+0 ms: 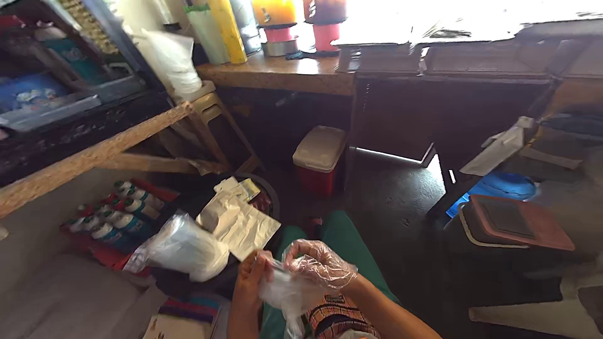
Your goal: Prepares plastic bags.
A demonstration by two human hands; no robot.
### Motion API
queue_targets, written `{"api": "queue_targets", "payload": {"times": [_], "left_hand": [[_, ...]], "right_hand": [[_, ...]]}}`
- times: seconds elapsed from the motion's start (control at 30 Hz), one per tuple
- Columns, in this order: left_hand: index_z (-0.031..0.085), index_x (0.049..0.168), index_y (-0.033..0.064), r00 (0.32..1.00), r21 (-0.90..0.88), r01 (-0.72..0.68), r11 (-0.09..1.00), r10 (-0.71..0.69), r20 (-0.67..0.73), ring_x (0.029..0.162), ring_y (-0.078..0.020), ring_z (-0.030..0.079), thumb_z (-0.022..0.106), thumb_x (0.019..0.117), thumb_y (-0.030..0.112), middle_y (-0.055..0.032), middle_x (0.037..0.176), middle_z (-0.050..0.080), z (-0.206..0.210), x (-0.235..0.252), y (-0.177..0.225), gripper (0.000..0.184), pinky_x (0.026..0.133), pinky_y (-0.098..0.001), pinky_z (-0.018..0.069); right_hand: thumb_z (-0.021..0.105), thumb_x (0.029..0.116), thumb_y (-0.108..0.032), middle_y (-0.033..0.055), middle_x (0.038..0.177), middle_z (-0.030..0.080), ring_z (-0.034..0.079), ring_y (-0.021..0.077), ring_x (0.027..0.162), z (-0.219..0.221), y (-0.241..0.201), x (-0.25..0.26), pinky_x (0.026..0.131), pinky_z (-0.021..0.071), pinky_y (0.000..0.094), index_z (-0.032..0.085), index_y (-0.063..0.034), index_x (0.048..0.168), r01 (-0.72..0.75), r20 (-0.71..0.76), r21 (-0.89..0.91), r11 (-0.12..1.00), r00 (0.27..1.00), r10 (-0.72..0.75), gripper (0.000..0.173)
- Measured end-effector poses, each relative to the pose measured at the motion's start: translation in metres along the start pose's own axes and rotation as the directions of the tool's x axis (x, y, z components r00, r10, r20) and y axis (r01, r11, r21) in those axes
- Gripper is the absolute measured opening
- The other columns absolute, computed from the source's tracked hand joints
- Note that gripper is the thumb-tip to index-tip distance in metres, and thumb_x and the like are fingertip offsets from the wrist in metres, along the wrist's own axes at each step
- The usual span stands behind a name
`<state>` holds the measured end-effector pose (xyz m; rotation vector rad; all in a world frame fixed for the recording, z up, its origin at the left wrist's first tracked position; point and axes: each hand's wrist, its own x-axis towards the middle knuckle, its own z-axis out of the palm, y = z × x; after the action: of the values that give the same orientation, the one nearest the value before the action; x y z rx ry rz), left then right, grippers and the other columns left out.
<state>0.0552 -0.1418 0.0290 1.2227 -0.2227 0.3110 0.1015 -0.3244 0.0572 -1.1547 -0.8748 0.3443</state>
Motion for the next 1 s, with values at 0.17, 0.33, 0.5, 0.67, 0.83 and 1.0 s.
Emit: {"api": "queue_targets", "payload": {"times": [0.17, 0.33, 0.5, 0.67, 0.83, 1.0], "left_hand": [[0.075, 0.091, 0.0327, 0.989, -0.006, -0.092, 0.996, 0.092, 0.118, 0.062, 0.0131, 0.058, 0.062, 0.0974, 0.045, 0.0220, 0.072, 0.066, -0.030, 0.010, 0.048, 0.019, 0.059, -0.0055, 0.0477], [0.070, 0.085, 0.0301, 0.996, 0.073, 0.054, 0.996, -0.059, 0.070, 0.054, 0.0102, 0.050, 0.063, 0.0989, 0.040, 0.0197, 0.067, 0.058, -0.099, -0.005, 0.054, 0.019, 0.050, -0.0075, 0.0418], [0.068, 0.084, 0.0180, 0.929, 0.394, 0.322, 0.861, -0.367, 0.043, 0.066, 0.0115, 0.055, 0.061, 0.0949, 0.027, 0.0197, 0.071, 0.061, -0.147, -0.025, 0.044, 0.016, 0.063, -0.0111, 0.0480], [0.064, 0.096, 0.0243, 0.902, 0.234, 0.116, 0.965, -0.004, -0.431, 0.069, 0.0054, 0.062, 0.044, 0.1024, 0.011, 0.0165, 0.079, 0.068, -0.177, 0.012, 0.077, 0.025, 0.064, -0.0156, 0.0539], [0.060, 0.109, 0.0010, 0.711, 0.428, 0.230, 0.874, 0.150, -0.687, 0.082, 0.0015, 0.062, 0.050, 0.1055, 0.010, 0.0043, 0.091, 0.064, -0.199, 0.040, 0.064, 0.014, 0.079, -0.0209, 0.0540], [0.052, 0.132, -0.0155, 0.589, 0.514, 0.638, 0.574, 0.068, -0.805, 0.115, -0.0339, 0.062, 0.060, 0.0974, 0.004, -0.0311, 0.121, 0.062, -0.197, 0.016, -0.002, 0.041, 0.103, -0.0482, 0.0476]], "right_hand": [[0.067, 0.0934, -0.013, 0.0019, 0.080, 0.066, 0.060, 0.0010, 0.071, 0.002, 0.004, 0.014, 0.069, 0.0523, 0.0205, 0.067, 0.0061, 0.099, -0.139, 0.291, -0.296, 0.945, 0.929, 0.228, 0.019], [0.061, 0.0954, -0.014, -0.0093, 0.084, 0.072, 0.063, -0.0013, 0.068, -0.006, 0.033, 0.057, 0.064, 0.0543, 0.0177, 0.074, -0.0137, 0.108, -0.302, 0.196, 0.106, 0.948, 0.941, 0.278, 0.017], [0.049, 0.0968, -0.009, -0.0048, 0.085, 0.067, 0.065, 0.0066, 0.075, 0.017, 0.073, 0.134, 0.073, 0.0579, 0.0274, 0.062, -0.0169, 0.125, -0.536, 0.215, 0.329, 0.778, 0.845, 0.491, 0.032], [0.037, 0.1066, -0.010, -0.0055, 0.091, 0.069, 0.067, 0.0063, 0.079, 0.046, 0.096, 0.228, 0.071, 0.0581, 0.0247, 0.058, -0.0167, 0.117, -0.419, 0.160, 0.427, 0.801, 0.907, 0.389, 0.024], [0.050, 0.1004, 0.001, -0.0004, 0.089, 0.065, 0.055, 0.0008, 0.064, 0.074, 0.133, 0.264, 0.058, 0.0491, 0.0180, 0.064, 0.0003, 0.107, -0.302, -0.026, 0.110, 0.947, 0.952, 0.306, 0.015], [0.050, 0.0995, 0.001, 0.0095, 0.090, 0.064, 0.057, 0.0054, 0.077, 0.078, 0.193, 0.220, 0.074, 0.0505, 0.0242, 0.064, 0.0095, 0.112, -0.383, -0.066, -0.255, 0.888, 0.923, 0.379, 0.020]]}}
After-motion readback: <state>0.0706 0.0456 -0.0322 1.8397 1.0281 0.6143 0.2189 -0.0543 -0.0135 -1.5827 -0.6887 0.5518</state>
